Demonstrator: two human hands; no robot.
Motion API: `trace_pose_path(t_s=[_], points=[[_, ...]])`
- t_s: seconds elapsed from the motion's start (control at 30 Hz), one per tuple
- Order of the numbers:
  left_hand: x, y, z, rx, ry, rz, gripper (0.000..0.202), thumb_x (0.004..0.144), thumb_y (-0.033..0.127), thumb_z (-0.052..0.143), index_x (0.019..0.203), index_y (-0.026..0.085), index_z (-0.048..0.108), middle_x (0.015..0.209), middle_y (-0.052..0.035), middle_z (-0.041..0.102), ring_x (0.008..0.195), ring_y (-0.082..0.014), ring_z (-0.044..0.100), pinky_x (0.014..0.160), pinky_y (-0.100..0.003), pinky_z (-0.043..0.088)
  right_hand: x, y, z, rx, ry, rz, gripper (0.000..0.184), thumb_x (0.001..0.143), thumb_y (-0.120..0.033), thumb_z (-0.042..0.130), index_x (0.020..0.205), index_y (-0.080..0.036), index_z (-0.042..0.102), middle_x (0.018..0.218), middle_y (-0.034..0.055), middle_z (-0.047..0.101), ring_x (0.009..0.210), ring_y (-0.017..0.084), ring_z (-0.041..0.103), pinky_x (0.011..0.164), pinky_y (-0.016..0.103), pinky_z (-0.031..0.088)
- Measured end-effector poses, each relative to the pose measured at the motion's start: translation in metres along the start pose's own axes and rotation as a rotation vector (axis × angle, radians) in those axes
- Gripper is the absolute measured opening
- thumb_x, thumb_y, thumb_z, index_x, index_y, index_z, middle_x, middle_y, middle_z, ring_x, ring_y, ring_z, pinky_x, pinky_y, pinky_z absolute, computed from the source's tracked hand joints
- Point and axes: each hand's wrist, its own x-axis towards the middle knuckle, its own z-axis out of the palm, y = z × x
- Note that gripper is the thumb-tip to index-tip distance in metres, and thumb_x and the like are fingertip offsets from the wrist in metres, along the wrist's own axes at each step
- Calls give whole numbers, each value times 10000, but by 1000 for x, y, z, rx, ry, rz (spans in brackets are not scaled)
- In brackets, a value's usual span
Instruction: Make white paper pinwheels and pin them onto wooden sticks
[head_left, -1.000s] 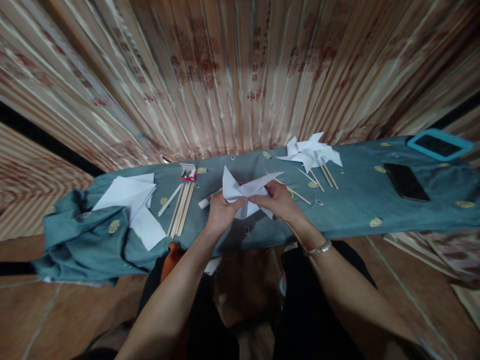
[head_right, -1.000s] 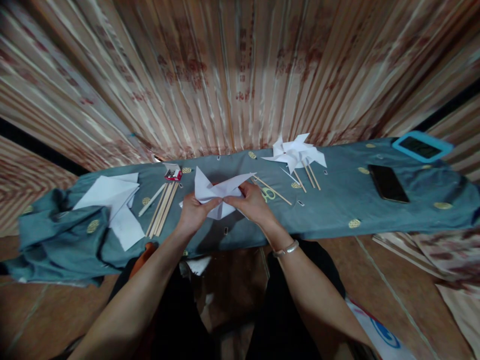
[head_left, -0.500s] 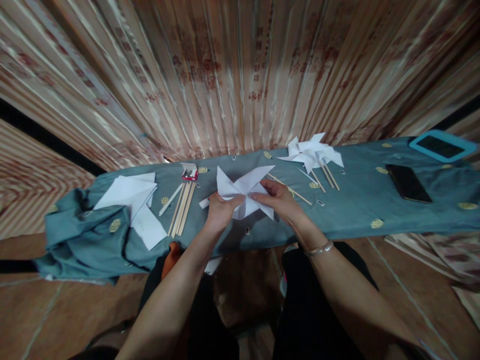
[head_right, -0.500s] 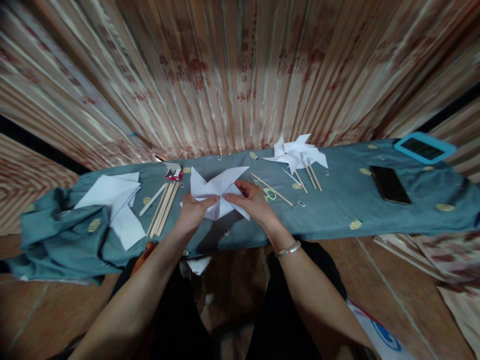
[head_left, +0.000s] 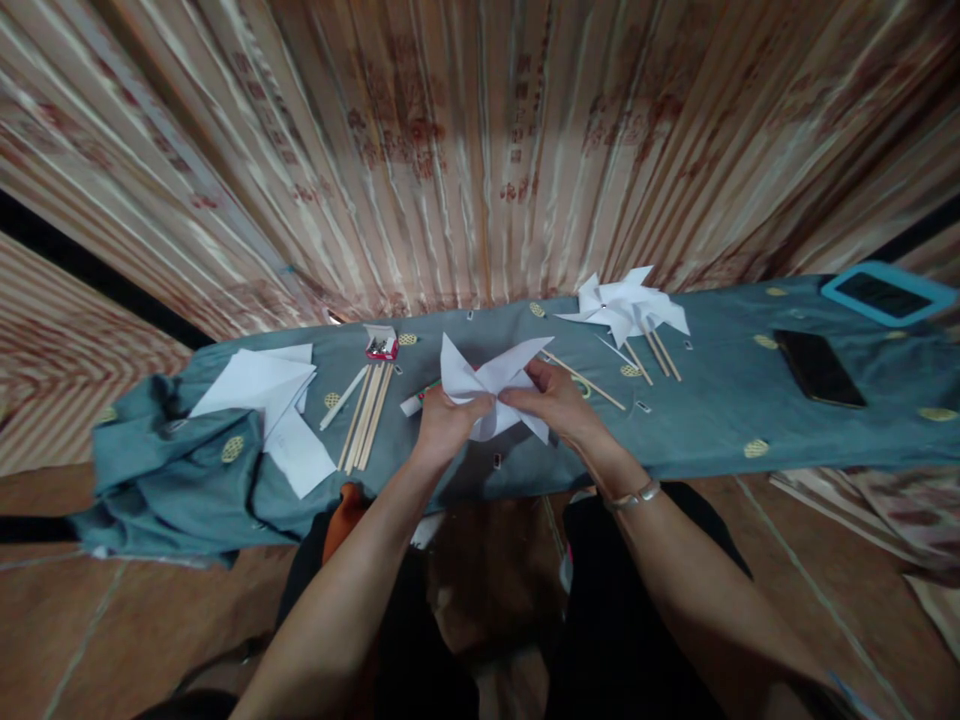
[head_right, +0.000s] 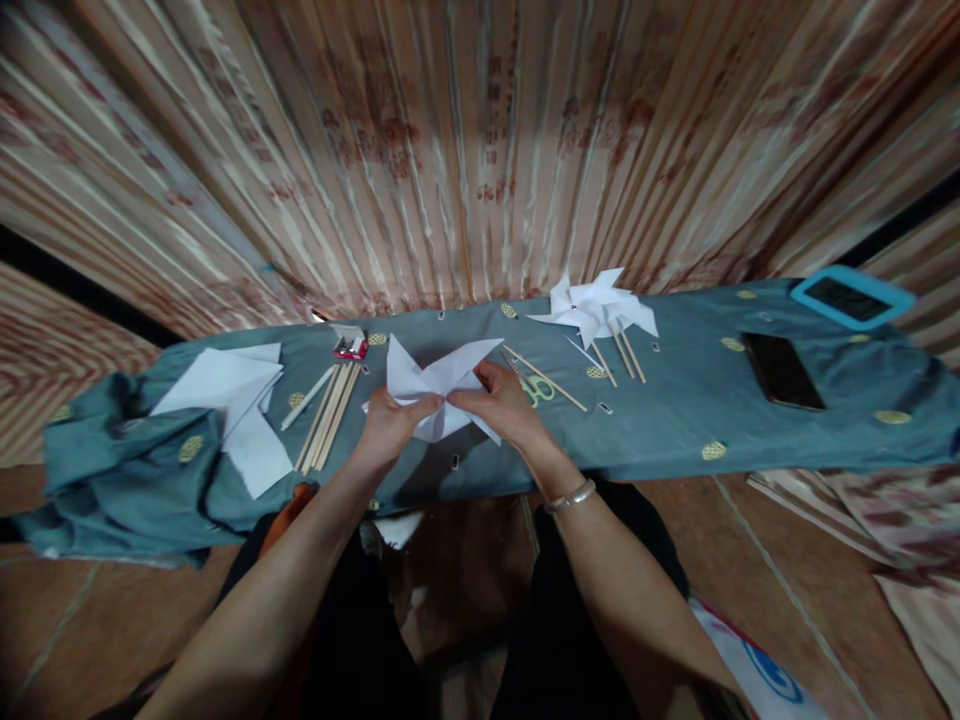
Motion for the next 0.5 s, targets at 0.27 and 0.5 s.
trace_pose_path(t_s=[0.27, 0.5], points=[[-1, 2, -2, -17, 31, 33, 304, 534, 228, 782, 822, 149, 726, 733, -46, 742, 666, -220, 689, 655, -328, 557, 1, 1, 3, -15, -25, -38, 321, 613, -221, 735, 925, -169, 681, 888, 24, 752, 780, 210, 685, 748, 342, 528], [-2, 5, -3, -11, 72, 53, 251, 518, 193, 767, 762, 155, 721, 706, -30, 746, 648, -205, 696, 633, -293, 561, 3, 3, 6, -51, -10, -66, 342, 610, -236, 756, 937, -167, 681, 912, 30, 755, 805, 213, 688, 769, 345, 529]])
